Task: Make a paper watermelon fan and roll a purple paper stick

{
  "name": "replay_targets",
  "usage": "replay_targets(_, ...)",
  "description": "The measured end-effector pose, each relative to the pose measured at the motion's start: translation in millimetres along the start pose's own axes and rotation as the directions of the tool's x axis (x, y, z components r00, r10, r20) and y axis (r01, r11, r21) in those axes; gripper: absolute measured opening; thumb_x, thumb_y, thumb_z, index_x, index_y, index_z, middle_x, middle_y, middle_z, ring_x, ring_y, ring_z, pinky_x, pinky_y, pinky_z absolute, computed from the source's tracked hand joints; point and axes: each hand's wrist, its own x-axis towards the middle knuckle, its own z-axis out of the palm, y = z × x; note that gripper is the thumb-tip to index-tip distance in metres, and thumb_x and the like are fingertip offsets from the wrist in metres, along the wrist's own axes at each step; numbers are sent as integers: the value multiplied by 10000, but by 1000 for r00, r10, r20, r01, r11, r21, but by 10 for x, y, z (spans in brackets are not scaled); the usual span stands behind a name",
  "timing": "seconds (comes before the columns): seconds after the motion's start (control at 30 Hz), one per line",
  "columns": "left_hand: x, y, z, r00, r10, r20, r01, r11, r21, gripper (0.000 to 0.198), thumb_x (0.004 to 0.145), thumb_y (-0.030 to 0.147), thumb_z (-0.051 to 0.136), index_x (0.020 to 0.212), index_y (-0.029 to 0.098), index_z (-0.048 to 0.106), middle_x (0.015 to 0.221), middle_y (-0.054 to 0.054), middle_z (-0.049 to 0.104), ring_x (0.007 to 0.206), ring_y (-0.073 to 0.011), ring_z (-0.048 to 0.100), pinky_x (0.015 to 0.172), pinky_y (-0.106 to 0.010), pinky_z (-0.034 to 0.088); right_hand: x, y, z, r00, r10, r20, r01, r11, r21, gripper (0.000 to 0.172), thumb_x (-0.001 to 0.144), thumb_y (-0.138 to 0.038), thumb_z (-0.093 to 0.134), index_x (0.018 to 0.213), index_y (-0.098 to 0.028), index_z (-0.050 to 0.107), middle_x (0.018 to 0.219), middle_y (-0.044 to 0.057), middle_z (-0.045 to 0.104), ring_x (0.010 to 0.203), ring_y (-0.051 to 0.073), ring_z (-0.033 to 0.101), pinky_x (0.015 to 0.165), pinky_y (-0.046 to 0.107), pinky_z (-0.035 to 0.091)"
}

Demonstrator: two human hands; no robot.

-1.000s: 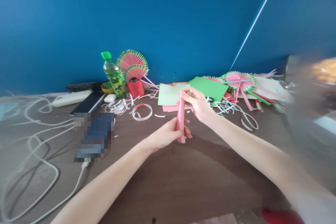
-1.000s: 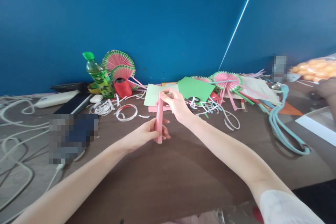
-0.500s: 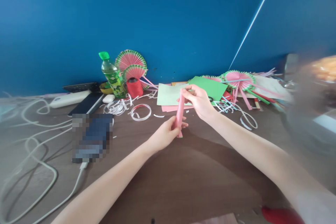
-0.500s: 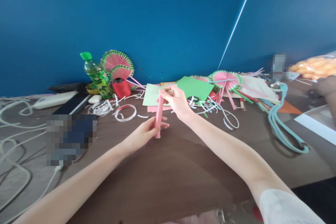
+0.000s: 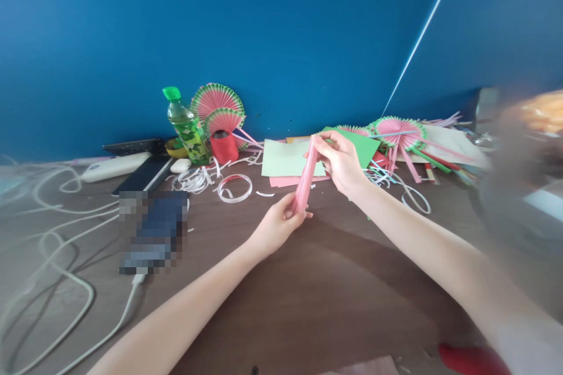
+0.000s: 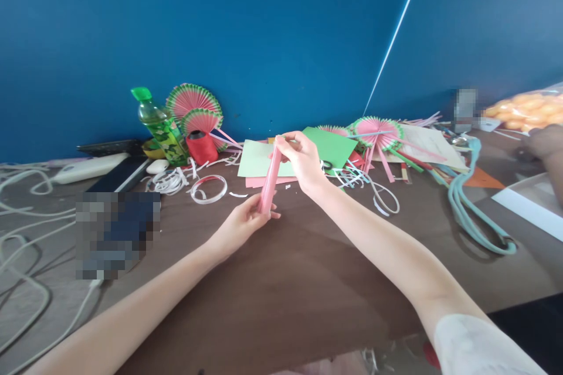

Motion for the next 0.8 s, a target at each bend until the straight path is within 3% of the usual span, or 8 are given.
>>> replay_targets(0.17, 27, -100, 14, 991, 64, -119, -58, 997, 49, 354, 773, 230, 547, 1113, 142, 508, 1003, -82, 634, 958, -197, 602, 883, -335, 441, 24, 42, -7, 996, -47, 75, 35, 988, 149, 235, 723, -403, 651, 804, -220, 527, 676, -31, 572, 639, 124, 610, 598, 269, 480)
replay_targets(0.3, 41, -172, 29, 982, 29, -185, -50, 993, -109, 540, 782, 183, 546, 1261, 170, 296, 1052, -98, 639, 908, -168, 627, 895, -367, 438, 29, 69, -13, 994, -46, 94, 25, 976, 214, 223, 723, -386, 657, 815, -225, 532, 673, -37, 576, 637, 118, 611, 563, 247, 467)
replay_targets(0.4, 41, -178, 36, 979, -1, -205, -39, 981, -191, 449, 778, 192, 571, 1161, 163, 339, 1093, -125, 629, 900, -170, 636, 893, -375, 440, 26, 70, -16, 995, -46, 87, 27, 979, 204, 225, 728, -390, 652, 827, -230, 529, 673, -37, 584, 627, 116, 611, 540, 239, 453)
replay_targets(0.57, 30, -152, 17, 990, 32, -137, -46, 994, -95, 248, 799, 279, 555, 1001, 143, 511, 1168, -138, 591, 960, -201, 618, 873, -351, 453, 20, 61, -9, 996, -40, 83, 23, 980, 199, 235, 722, -391, 654, 834, -228, 528, 661, -36, 597, 627, 119, 617, 518, 230, 433)
replay_targets(0.8, 20, -196, 21, 985, 56, -161, -75, 991, -112, 241, 825, 288, 520, 1016, 155, 460, 1075, -121, 627, 847, -170, 643, 849, -354, 450, 17, 74, -2, 1000, 9, 21, -12, 991, 135, 240, 726, -398, 648, 829, -220, 524, 662, -21, 622, 670, 130, 638, 501, 218, 409)
